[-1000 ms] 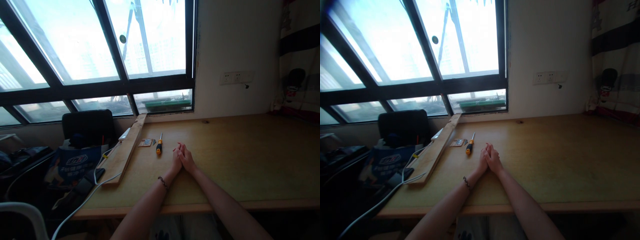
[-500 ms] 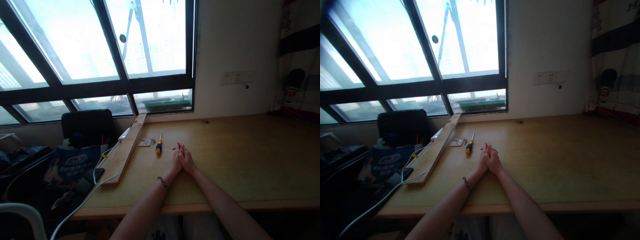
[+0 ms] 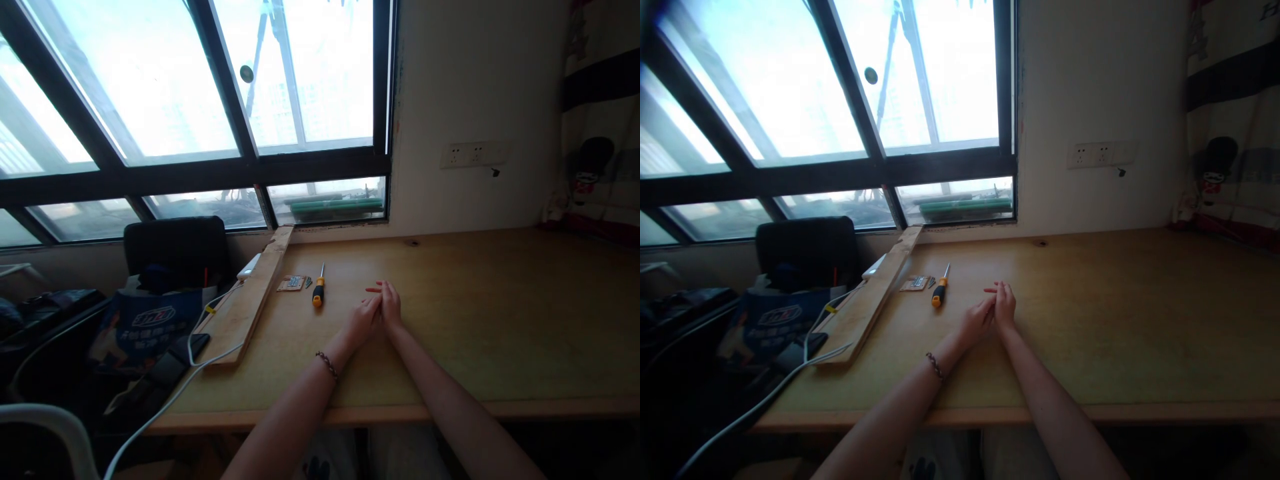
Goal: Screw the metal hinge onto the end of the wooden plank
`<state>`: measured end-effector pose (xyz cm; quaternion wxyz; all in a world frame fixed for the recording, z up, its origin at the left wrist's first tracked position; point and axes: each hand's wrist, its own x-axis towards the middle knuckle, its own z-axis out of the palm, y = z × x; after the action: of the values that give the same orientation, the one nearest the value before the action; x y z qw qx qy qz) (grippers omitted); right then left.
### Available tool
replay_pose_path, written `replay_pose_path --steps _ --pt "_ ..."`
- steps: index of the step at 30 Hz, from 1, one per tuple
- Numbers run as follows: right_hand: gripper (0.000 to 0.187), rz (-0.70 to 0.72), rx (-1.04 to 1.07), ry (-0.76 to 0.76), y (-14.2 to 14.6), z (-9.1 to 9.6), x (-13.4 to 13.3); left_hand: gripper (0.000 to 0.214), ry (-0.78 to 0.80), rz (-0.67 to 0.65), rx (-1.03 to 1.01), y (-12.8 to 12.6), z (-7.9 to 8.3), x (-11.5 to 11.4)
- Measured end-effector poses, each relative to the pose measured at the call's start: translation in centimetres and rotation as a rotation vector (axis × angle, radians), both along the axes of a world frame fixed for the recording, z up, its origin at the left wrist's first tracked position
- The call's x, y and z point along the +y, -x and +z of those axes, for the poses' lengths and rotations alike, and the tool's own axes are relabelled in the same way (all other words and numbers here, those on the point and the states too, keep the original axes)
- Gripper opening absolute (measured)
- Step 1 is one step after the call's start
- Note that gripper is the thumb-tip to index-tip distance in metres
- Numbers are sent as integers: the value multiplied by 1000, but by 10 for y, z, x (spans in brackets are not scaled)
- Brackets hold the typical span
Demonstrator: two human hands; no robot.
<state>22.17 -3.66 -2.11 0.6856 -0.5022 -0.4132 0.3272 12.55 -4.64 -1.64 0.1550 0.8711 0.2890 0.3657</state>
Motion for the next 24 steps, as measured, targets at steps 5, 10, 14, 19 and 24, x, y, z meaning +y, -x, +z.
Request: replay_pose_path --steps 5,10,14,19,24 --pt "34 -25 173 157 -7 -5 7 31 -62 270 31 10 13 1" --pt "35 -121 -82 128 -7 -12 8 29 -12 928 158 44 28 26" --pt "27 -61 -84 63 -4 -8 4 40 103 1250 238 74 19 47" --pt "27 -5 -70 94 -1 -5 0 53 207 1254 287 82 4 54" --pt "27 -2 -57 78 -1 -3 -1 56 258 1191 312 79 3 56"
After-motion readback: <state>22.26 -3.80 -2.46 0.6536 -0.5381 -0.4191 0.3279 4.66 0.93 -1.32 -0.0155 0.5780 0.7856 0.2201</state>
